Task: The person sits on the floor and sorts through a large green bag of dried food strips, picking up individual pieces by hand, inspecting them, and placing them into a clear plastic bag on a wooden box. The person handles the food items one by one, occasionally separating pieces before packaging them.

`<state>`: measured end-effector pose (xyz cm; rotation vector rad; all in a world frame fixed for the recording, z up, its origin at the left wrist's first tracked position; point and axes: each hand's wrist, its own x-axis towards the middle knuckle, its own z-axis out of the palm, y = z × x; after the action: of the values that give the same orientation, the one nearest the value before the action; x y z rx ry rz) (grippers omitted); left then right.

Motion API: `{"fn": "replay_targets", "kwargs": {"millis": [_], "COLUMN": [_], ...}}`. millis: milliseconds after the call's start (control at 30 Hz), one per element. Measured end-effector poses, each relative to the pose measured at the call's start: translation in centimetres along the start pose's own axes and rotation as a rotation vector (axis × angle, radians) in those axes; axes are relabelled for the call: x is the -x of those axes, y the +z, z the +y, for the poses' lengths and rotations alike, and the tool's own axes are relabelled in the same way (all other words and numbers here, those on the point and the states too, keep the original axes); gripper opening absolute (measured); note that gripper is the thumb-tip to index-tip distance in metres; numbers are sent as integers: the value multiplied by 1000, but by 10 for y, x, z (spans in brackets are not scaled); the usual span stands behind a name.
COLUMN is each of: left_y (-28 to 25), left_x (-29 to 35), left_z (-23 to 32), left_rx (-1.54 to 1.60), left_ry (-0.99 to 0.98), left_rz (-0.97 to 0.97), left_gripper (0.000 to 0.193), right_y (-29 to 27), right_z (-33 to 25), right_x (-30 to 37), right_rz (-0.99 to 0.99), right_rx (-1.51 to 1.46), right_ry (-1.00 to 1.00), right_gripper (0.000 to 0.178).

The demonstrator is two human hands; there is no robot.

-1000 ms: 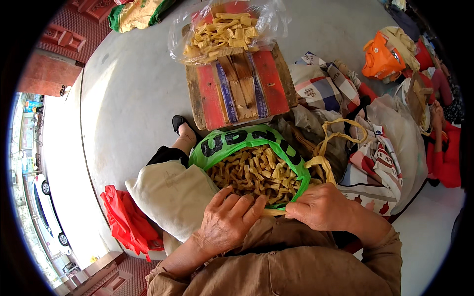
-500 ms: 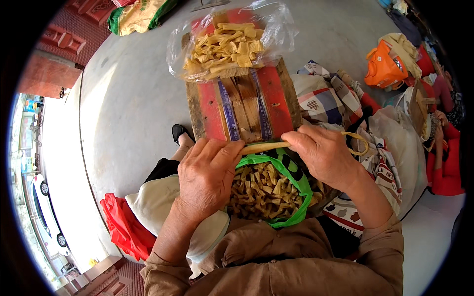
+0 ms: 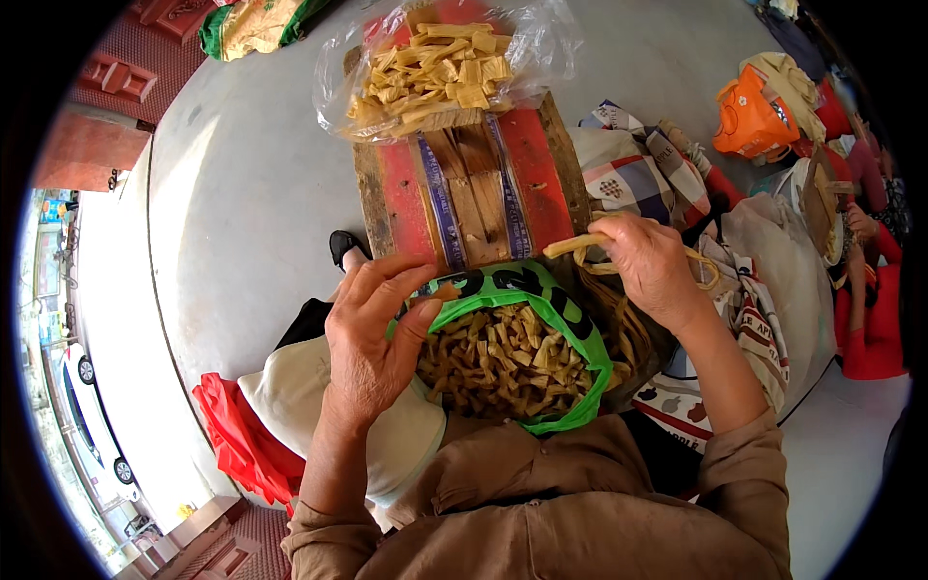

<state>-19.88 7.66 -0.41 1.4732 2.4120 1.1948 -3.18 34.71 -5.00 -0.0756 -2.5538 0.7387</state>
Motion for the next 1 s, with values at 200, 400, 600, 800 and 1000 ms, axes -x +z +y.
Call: {"fn": "replay_targets", "kwargs": {"millis": [200,400,600,800,1000], "left_y": [9,-9,-29,-19,6], "left_x": [34,62,69,63,68], "left_z": [45,75,82,92,109], "left_rx": [735,1360,1835,650,-242], "left_ry": [-482,-787,-213,17,381], "left_rz": [-242,-407,-210,-300,-213], "left_gripper": [33,34,25,20,19], "right_y": [7,0,-3,-19,-31], "right_z": [-72,-92,-104,-138,-132], "right_x": [6,9,30,49,46], "right_rz": [-42,18,-139,-591,-660], "right_rx": [22,-151,-516,-1167,-1136], "right_ry": [-409,-363,-202,417,523], "right_gripper": [43,29,16,19,29]}}
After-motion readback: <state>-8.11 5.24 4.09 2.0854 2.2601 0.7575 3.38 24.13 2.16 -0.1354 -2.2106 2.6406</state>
